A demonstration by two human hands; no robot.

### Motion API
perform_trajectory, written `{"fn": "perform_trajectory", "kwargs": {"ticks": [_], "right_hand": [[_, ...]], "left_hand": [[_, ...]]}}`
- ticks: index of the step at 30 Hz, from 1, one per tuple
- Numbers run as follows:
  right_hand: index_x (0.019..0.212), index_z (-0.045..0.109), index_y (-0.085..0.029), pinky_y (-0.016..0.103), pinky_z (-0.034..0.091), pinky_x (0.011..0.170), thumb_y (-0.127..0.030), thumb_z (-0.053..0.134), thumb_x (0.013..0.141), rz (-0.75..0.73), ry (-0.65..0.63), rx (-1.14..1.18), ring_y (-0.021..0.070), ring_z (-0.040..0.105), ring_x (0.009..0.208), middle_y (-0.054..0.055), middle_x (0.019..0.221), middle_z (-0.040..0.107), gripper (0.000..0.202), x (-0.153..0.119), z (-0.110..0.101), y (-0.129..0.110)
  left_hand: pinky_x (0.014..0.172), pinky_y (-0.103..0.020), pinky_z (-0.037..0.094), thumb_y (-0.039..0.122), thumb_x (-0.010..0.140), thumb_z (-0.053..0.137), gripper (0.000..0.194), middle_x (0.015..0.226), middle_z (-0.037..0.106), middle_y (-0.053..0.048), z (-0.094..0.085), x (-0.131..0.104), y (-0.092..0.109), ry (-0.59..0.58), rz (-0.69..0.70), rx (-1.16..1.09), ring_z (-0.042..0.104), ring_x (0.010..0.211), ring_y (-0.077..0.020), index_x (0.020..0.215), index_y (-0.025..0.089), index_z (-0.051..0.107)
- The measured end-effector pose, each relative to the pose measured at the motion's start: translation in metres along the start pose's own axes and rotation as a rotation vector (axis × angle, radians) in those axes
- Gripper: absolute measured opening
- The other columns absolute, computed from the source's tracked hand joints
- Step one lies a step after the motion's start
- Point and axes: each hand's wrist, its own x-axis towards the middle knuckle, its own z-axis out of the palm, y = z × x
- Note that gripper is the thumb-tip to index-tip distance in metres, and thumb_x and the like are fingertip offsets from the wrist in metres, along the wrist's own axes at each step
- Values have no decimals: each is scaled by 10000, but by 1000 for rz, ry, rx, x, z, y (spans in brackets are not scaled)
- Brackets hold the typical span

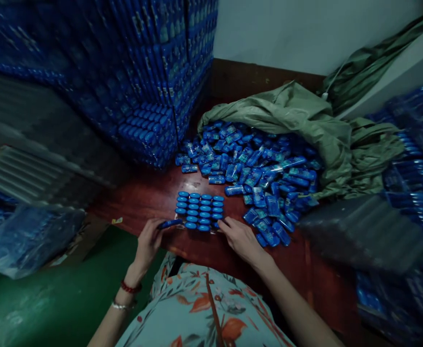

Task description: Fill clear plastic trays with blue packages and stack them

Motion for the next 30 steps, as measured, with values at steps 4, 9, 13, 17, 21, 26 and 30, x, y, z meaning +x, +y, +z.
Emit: {"fn": "perform_trajectory", "kwargs": {"ticks": [4,9,13,17,21,26,30], "right_hand": [[1054,588,-173,278,444,683,-66,422,883,-71,-127,-95,174,571,790,70,887,592,261,11,-13,-8],[1042,590,-190,264,419,660,-68,430,882,-99,-174,-148,161,563,784,63,905,599,257,20,-14,-10],[1141,564,-193,261,422,653,-92,442,887,-92,-126,-141,156,567,773,66,906,607,300,18,-7,-3],[1159,567,-187,267,433,661,-131,462,899,-89,-33,-120,156,568,765,64,899,612,286,14,2,0],[1190,572,-207,252,431,631,-256,483,919,-114,82,-135,146,563,720,46,847,610,289,6,10,3],[1261,540,-206,245,454,668,-143,388,921,-29,294,-91,145,565,729,40,795,587,378,-4,10,29],[1180,597,-188,284,468,735,-45,379,855,193,302,-116,203,546,921,81,966,614,417,20,-5,61]], "left_hand": [[783,-314,510,95,899,382,373,1067,583,-86,11,15,-3,-165,248,98,571,945,-178,1211,236,530],[787,-328,517,72,902,343,452,1051,591,-95,10,29,-15,-268,426,188,568,925,-184,1317,221,442],[827,-355,509,117,918,339,394,1039,608,-97,5,39,-13,-357,515,265,571,918,-203,1276,204,480],[810,-324,508,131,920,346,334,1012,613,-86,6,52,-1,-527,569,244,574,899,-193,1182,203,540],[821,-324,505,109,921,321,357,1054,613,-97,8,52,-3,-495,601,316,578,938,-197,1214,180,512],[818,-323,502,150,914,389,399,1093,613,-101,3,52,-19,-349,595,264,591,950,-197,1298,223,463],[764,-275,502,184,924,391,277,1005,609,-92,18,103,-26,-179,291,71,596,901,-170,1133,186,573]]}}
